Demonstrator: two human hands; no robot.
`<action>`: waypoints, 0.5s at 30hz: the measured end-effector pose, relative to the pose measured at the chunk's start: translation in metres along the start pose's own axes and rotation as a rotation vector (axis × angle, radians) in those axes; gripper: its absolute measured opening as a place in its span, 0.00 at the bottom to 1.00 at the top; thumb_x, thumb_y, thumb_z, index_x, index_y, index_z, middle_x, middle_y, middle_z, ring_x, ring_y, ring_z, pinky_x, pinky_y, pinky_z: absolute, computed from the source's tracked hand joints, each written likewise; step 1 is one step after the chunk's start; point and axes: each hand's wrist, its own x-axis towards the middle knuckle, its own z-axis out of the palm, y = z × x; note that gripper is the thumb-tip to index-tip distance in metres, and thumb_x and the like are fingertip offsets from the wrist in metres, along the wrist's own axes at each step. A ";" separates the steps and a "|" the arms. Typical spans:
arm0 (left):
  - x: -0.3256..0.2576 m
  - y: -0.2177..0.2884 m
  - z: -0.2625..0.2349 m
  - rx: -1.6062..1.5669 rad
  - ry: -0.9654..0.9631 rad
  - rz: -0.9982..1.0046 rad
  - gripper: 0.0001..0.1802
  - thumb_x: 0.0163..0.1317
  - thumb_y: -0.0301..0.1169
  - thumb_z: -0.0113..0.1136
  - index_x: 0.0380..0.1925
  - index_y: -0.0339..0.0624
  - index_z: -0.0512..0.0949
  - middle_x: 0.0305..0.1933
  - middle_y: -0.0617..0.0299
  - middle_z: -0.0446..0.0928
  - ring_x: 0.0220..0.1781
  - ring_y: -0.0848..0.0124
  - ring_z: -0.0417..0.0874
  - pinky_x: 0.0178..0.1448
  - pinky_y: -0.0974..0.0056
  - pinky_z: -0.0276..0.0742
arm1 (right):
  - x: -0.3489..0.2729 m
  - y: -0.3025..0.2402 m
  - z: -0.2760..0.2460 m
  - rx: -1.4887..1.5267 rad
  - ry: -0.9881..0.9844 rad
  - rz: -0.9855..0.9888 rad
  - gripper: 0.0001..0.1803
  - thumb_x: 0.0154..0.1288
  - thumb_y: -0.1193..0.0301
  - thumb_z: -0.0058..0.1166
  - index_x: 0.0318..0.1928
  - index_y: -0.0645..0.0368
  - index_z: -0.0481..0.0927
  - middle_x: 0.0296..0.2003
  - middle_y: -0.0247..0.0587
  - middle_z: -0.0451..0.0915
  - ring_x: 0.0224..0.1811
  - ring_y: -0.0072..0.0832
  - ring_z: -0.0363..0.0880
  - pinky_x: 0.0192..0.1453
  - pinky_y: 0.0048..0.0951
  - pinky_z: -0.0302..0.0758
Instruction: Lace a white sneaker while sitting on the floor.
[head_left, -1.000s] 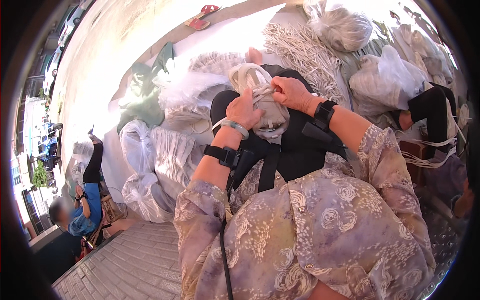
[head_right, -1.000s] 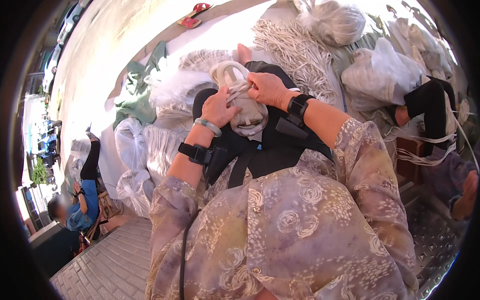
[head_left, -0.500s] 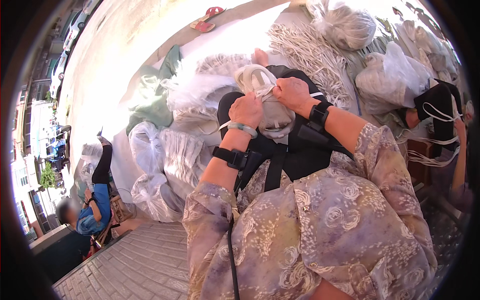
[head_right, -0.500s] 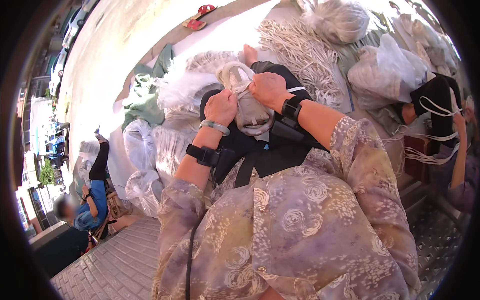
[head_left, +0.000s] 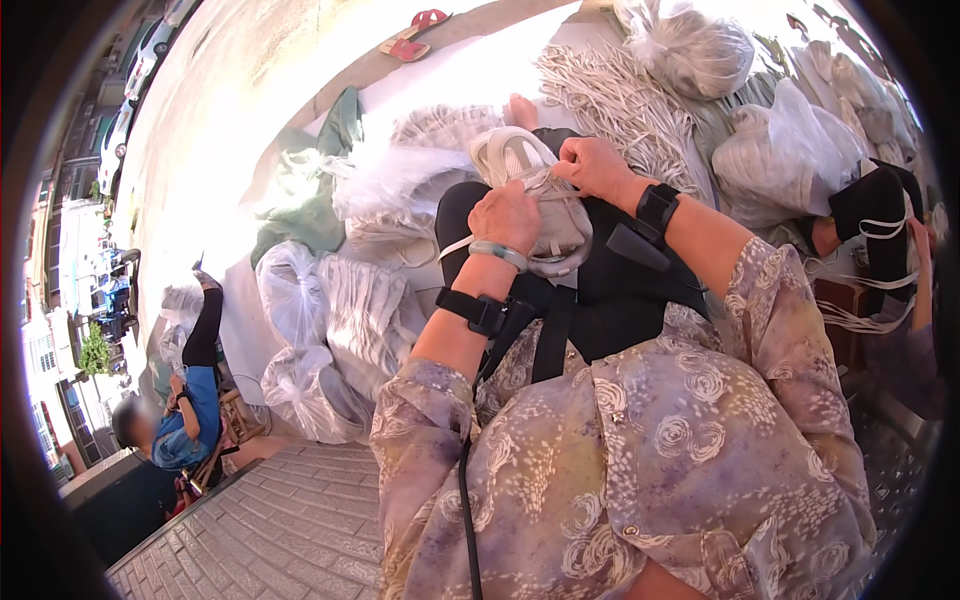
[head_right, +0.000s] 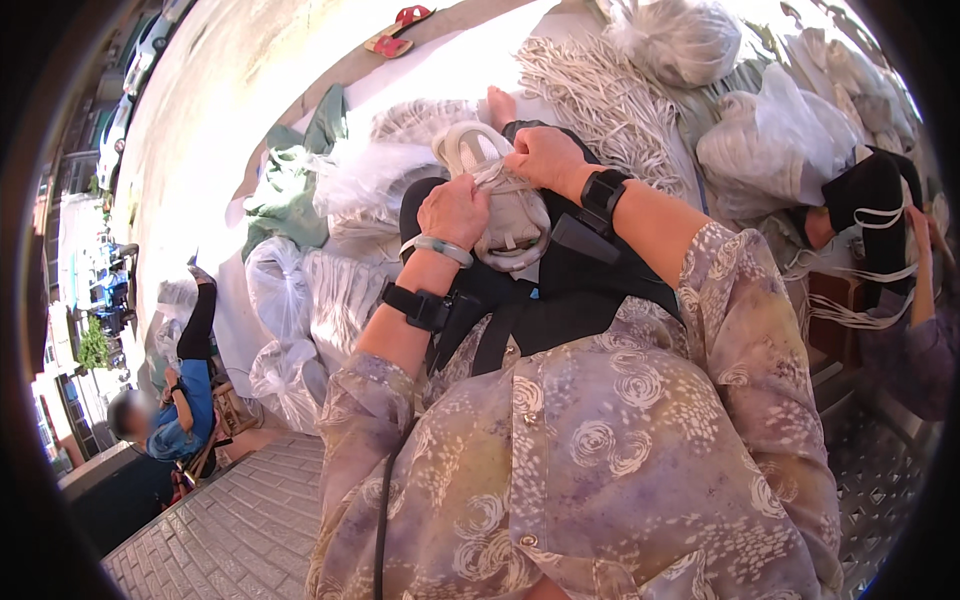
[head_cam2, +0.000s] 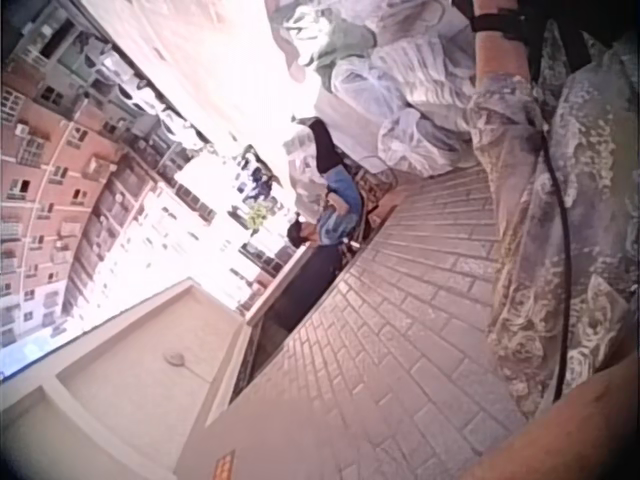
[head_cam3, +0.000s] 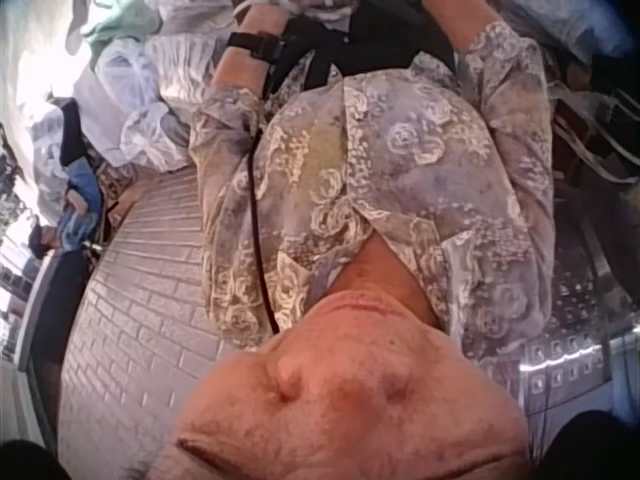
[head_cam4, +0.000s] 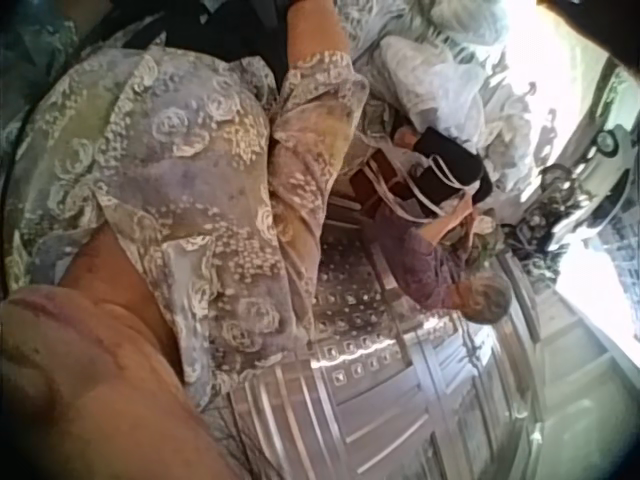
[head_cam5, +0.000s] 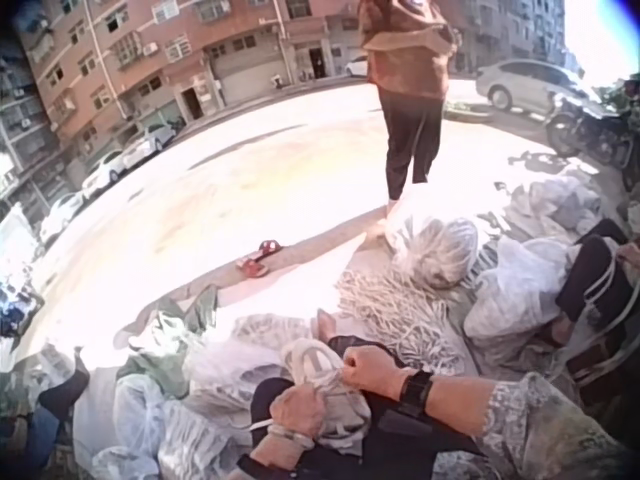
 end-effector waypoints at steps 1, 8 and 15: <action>-0.001 0.000 0.000 0.000 -0.004 0.000 0.15 0.54 0.42 0.52 0.27 0.41 0.75 0.29 0.47 0.77 0.36 0.49 0.78 0.40 0.50 0.72 | -0.002 -0.003 0.000 0.001 -0.002 0.004 0.14 0.50 0.60 0.52 0.24 0.59 0.78 0.23 0.49 0.78 0.29 0.42 0.79 0.35 0.39 0.73; -0.004 -0.004 0.001 -0.025 0.026 0.064 0.13 0.51 0.41 0.56 0.23 0.42 0.74 0.25 0.49 0.77 0.32 0.50 0.78 0.36 0.51 0.71 | -0.004 -0.014 0.018 -0.132 0.071 0.012 0.20 0.53 0.54 0.53 0.25 0.61 0.79 0.23 0.51 0.78 0.29 0.45 0.77 0.35 0.40 0.72; -0.003 0.000 0.002 -0.060 -0.020 0.005 0.13 0.49 0.42 0.58 0.23 0.44 0.75 0.24 0.50 0.77 0.33 0.52 0.78 0.37 0.53 0.72 | -0.008 0.002 0.006 0.039 -0.055 -0.017 0.17 0.53 0.60 0.53 0.23 0.65 0.78 0.21 0.52 0.77 0.28 0.42 0.78 0.34 0.37 0.73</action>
